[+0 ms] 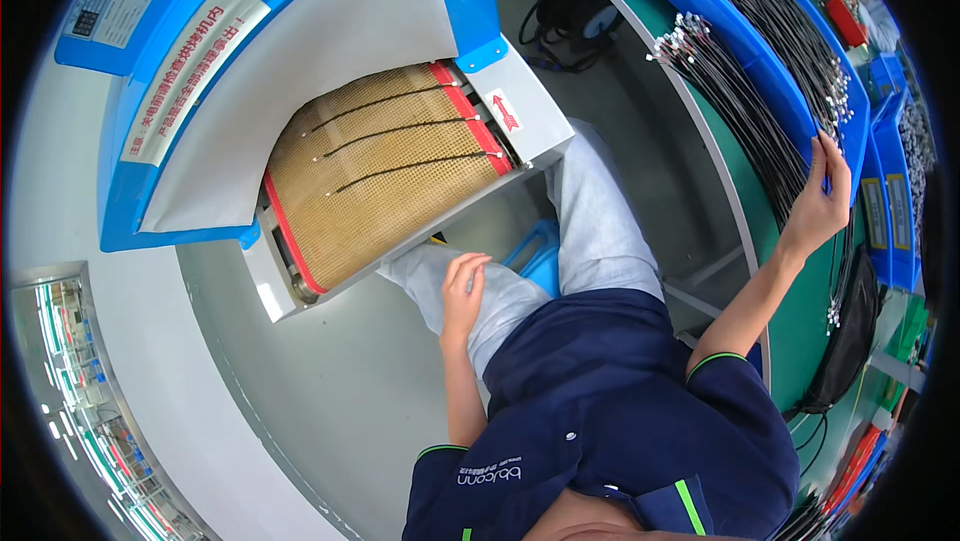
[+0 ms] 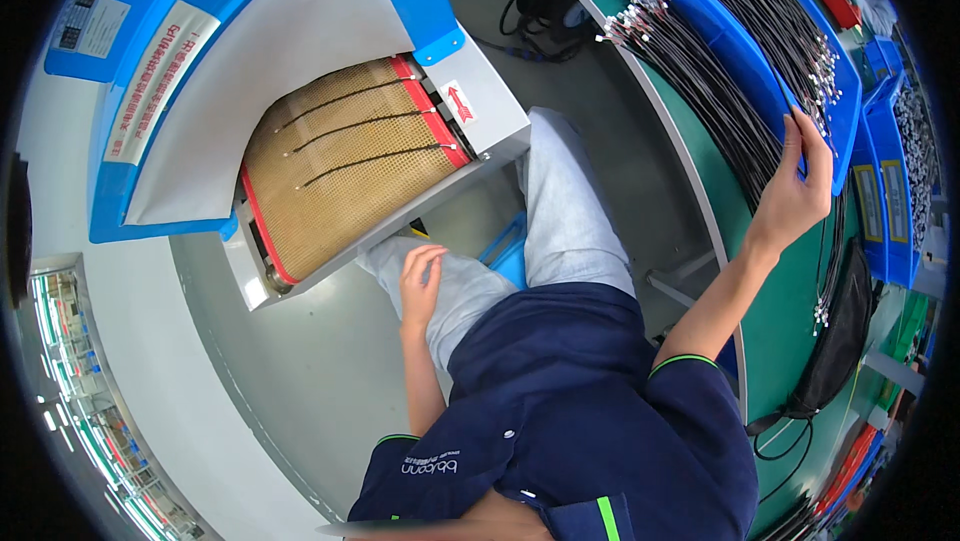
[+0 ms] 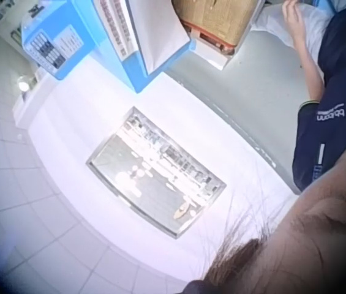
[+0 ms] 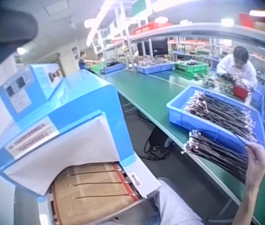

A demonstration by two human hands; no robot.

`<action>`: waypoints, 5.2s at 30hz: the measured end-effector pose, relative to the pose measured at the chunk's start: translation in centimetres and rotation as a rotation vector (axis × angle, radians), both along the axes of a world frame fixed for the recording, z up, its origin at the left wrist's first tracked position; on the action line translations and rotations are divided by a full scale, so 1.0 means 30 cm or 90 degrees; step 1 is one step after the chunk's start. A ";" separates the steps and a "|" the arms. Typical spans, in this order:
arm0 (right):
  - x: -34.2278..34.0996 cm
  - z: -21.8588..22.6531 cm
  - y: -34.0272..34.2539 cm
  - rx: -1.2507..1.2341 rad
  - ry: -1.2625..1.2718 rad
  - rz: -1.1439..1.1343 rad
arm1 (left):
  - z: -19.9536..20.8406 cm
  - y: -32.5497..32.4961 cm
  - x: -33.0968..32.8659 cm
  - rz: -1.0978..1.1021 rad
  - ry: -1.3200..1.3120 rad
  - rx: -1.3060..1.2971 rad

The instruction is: The person picks up a cable from a blue tray, slides a sleeve along its length, and places it onto the mesh belt of a machine.

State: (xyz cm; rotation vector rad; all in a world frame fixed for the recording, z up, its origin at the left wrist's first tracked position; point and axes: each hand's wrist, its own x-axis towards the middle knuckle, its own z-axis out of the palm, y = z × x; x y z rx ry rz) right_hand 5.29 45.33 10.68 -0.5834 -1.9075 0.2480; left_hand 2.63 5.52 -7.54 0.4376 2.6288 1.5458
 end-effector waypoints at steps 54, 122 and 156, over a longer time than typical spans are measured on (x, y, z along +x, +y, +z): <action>-0.144 -0.247 -0.531 -0.021 -0.334 0.964 | 0.307 0.119 -0.078 -0.223 0.097 -0.070; -0.152 -0.275 -0.441 -0.202 -0.559 0.774 | 0.086 0.125 -0.041 0.243 -0.274 0.629; -0.139 -0.285 -0.434 -0.236 -0.432 0.797 | 0.104 0.023 -0.041 0.259 -0.191 0.672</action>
